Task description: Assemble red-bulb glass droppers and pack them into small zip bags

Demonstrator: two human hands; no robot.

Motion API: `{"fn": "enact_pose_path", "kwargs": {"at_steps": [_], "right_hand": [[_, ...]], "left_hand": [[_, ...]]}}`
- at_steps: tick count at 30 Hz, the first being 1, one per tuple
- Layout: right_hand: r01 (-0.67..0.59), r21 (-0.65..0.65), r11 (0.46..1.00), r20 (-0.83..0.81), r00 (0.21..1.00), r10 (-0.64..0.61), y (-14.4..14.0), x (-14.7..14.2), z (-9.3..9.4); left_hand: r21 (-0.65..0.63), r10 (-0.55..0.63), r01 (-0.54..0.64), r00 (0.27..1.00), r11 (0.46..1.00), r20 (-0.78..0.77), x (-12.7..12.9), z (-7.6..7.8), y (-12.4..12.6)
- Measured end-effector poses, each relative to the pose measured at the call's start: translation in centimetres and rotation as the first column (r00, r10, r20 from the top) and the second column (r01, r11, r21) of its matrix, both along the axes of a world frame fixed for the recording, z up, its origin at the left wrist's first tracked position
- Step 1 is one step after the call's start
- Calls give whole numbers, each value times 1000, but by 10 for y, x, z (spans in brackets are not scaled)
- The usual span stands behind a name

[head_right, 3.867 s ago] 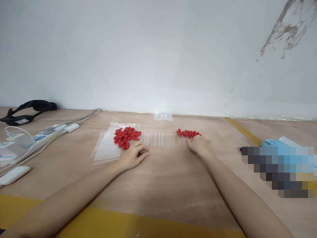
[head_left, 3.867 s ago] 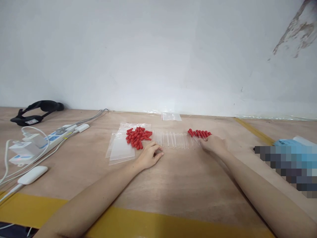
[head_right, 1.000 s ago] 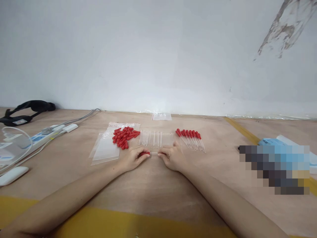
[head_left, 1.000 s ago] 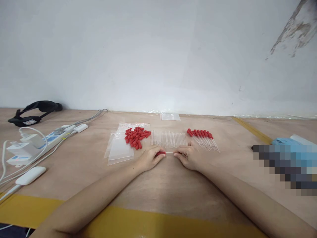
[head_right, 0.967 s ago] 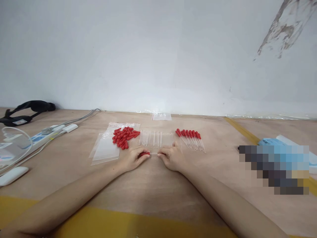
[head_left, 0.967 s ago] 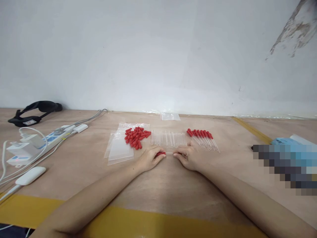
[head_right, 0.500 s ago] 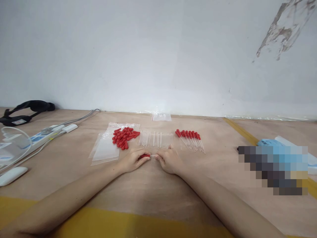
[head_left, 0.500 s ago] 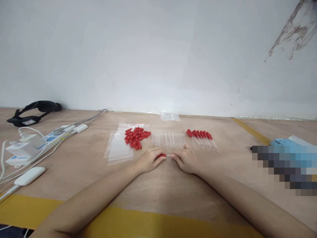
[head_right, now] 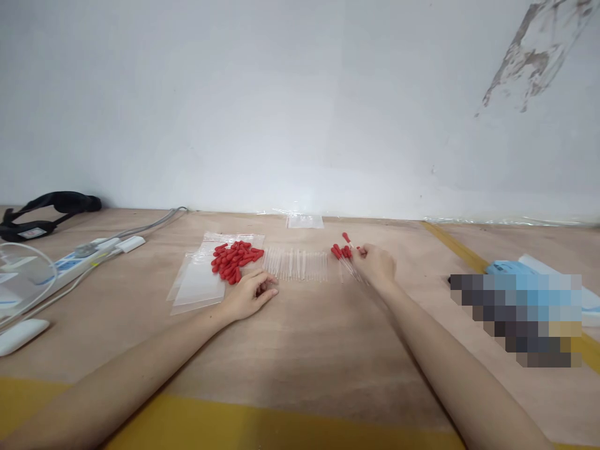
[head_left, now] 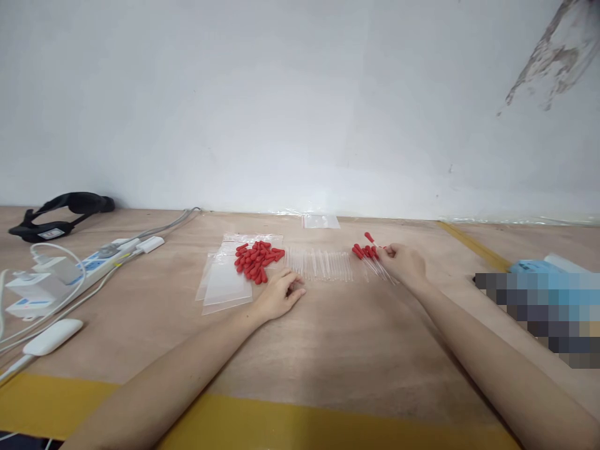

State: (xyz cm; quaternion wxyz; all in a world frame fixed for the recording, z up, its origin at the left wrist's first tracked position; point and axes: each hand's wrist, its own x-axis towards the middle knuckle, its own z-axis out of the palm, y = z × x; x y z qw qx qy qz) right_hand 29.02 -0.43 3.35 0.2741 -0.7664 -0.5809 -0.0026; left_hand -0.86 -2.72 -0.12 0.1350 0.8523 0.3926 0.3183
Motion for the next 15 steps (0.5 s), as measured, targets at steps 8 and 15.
{"fn": "enact_pose_path", "kwargs": {"at_steps": [8,15], "right_hand": [[87,-140,986,158,985,-65,6,10,-17],[-190,24,982,157,970,184,-4,-28,-19]], "left_hand": [[-9,-9,9,1000,1000,-3,1,-1,1],[-17,-11,11,1000,1000,-11,0,-1,2]]}}
